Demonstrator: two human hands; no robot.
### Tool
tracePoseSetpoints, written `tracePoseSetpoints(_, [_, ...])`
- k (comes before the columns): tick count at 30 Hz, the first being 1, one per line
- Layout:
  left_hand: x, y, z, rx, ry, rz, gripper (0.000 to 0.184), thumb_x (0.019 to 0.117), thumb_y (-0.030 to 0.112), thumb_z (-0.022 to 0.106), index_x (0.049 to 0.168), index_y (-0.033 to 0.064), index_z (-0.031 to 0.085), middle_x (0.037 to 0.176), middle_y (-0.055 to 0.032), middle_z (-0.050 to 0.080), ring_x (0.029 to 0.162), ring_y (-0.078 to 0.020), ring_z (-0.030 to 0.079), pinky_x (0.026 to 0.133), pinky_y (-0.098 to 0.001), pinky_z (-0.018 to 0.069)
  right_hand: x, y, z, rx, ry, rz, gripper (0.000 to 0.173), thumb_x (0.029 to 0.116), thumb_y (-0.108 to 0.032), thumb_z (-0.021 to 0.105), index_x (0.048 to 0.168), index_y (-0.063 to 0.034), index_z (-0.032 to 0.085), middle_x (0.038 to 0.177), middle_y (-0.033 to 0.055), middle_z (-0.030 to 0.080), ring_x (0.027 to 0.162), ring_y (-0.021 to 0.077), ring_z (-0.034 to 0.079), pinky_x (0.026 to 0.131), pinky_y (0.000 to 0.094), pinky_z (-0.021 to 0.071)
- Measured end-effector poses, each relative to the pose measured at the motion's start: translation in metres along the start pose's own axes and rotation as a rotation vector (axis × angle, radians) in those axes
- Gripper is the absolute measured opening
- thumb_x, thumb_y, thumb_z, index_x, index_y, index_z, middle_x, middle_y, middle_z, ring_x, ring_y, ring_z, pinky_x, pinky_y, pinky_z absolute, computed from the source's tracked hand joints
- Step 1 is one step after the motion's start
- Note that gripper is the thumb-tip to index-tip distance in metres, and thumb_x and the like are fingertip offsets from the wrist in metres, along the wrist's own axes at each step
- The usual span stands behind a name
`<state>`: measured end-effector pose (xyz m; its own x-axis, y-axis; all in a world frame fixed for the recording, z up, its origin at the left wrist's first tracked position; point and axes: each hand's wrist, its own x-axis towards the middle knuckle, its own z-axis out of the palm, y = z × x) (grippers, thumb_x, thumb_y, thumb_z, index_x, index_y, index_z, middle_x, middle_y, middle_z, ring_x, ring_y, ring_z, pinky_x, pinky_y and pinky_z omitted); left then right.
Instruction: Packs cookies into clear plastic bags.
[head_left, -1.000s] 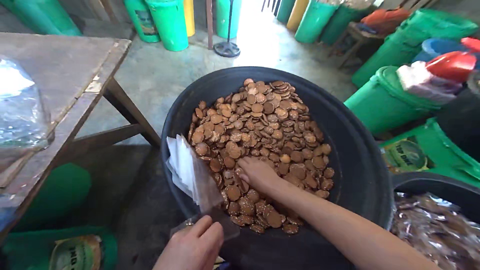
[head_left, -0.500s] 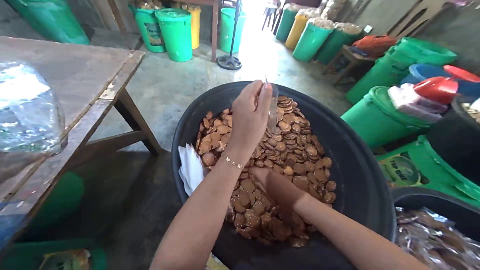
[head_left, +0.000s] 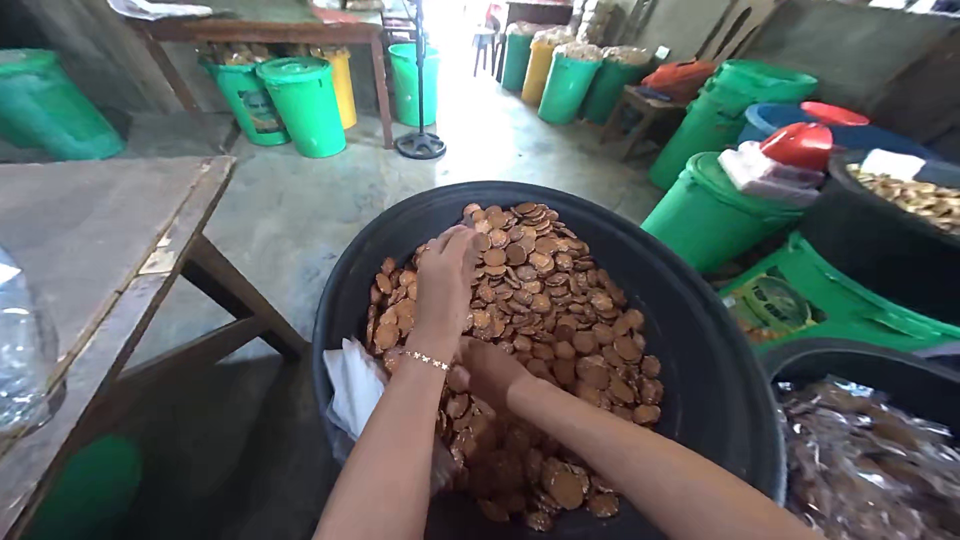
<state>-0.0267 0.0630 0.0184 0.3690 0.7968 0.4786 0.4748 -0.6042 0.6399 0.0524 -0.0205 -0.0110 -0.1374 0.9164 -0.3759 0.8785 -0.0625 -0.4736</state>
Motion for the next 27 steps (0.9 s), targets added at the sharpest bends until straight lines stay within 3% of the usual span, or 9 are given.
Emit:
tracePoseSetpoints(2, [0.003,-0.002,-0.001,0.109,-0.141,-0.057,0.027,0.1001,-0.001,0.055,0.122,0.0014,0.071,0.133,-0.0174,0.066,0.125,-0.0357,0.060,0.108,-0.0503,0.0437,-0.006,0.020,-0.006,0.452,0.248,0.007,0.043,0.1025,-0.002,0.051,0.144,0.0072,0.045,0.130,0.0245,0.062,0.115,0.0283,0.065,0.100,0.0417,0.0529])
tracePoseSetpoints(4, [0.008,-0.001,0.001,0.230,-0.405,-0.139,0.024,0.1026,0.006,0.054,0.119,0.0028,0.072,0.126,-0.0182,0.067,0.124,-0.0371,0.059,0.110,-0.0528,0.0414,-0.013,0.038,-0.021,0.941,0.433,0.079,0.047,0.1022,0.001,0.047,0.149,0.0034,0.039,0.134,0.0209,0.057,0.111,0.0204,0.065,0.093,0.0338,0.0560])
tracePoseSetpoints(6, [0.009,0.002,0.009,0.277,-0.615,-0.181,0.027,0.1044,0.015,0.053,0.120,0.0025,0.071,0.124,-0.0196,0.068,0.123,-0.0378,0.060,0.108,-0.0553,0.0407,-0.025,0.045,-0.039,1.136,0.547,0.123,0.042,0.1020,0.003,0.049,0.143,0.0023,0.042,0.127,0.0154,0.056,0.103,0.0148,0.064,0.086,0.0279,0.0560])
tracePoseSetpoints(12, [-0.005,0.013,0.032,-0.059,-0.636,-0.081,0.043,0.0939,0.004,0.068,0.136,-0.0014,0.059,0.137,-0.0213,0.058,0.123,-0.0338,0.059,0.105,-0.0472,0.0469,-0.047,0.051,-0.054,0.046,0.597,-0.122,0.040,0.0961,0.003,0.060,0.135,-0.0054,0.064,0.131,0.0174,0.067,0.118,0.0343,0.066,0.100,0.0531,0.0522])
tracePoseSetpoints(18, [-0.018,0.032,0.042,-0.049,-0.437,0.036,0.049,0.0975,0.000,0.059,0.146,0.0025,0.051,0.152,-0.0198,0.045,0.125,-0.0332,0.059,0.101,-0.0444,0.0518,-0.044,0.040,-0.069,0.141,0.376,0.235,0.040,0.1095,-0.011,0.045,0.149,-0.0007,0.047,0.130,0.0261,0.064,0.120,0.0402,0.064,0.102,0.0563,0.0480])
tracePoseSetpoints(20, [-0.027,0.041,0.040,-0.044,-0.340,0.234,0.048,0.0980,-0.002,0.056,0.146,0.0011,0.052,0.150,-0.0206,0.048,0.124,-0.0338,0.061,0.100,-0.0450,0.0525,-0.045,0.044,-0.069,0.289,0.474,0.233,0.034,0.1096,-0.013,0.046,0.139,0.0017,0.053,0.122,0.0252,0.066,0.114,0.0375,0.065,0.100,0.0551,0.0488])
tracePoseSetpoints(23, [-0.023,0.039,0.022,-0.187,-0.045,0.524,0.037,0.0930,-0.001,0.059,0.128,0.0026,0.069,0.137,-0.0181,0.062,0.126,-0.0320,0.059,0.104,-0.0462,0.0483,-0.053,0.052,-0.070,0.272,0.840,0.061,0.024,0.1048,-0.013,0.058,0.121,0.0031,0.064,0.100,0.0216,0.069,0.086,0.0318,0.069,0.079,0.0531,0.0562])
tracePoseSetpoints(25, [-0.011,0.026,0.003,-0.404,-0.042,0.381,0.043,0.0975,0.007,0.056,0.140,0.0000,0.058,0.150,-0.0172,0.051,0.138,-0.0270,0.049,0.113,-0.0419,0.0423,-0.066,0.055,-0.090,0.212,0.891,-0.165,0.034,0.1022,-0.014,0.057,0.135,-0.0047,0.063,0.118,0.0153,0.071,0.099,0.0219,0.070,0.088,0.0447,0.0569])
tracePoseSetpoints(27, [-0.006,0.004,-0.007,-0.837,-0.294,0.088,0.056,0.1046,0.028,0.052,0.157,0.0173,0.035,0.149,0.0011,0.051,0.122,-0.0066,0.058,0.096,-0.0263,0.0527,-0.081,0.045,-0.112,0.134,0.755,-0.347,0.037,0.1007,-0.019,0.059,0.137,-0.0120,0.065,0.123,0.0060,0.071,0.098,0.0088,0.069,0.087,0.0316,0.0575])
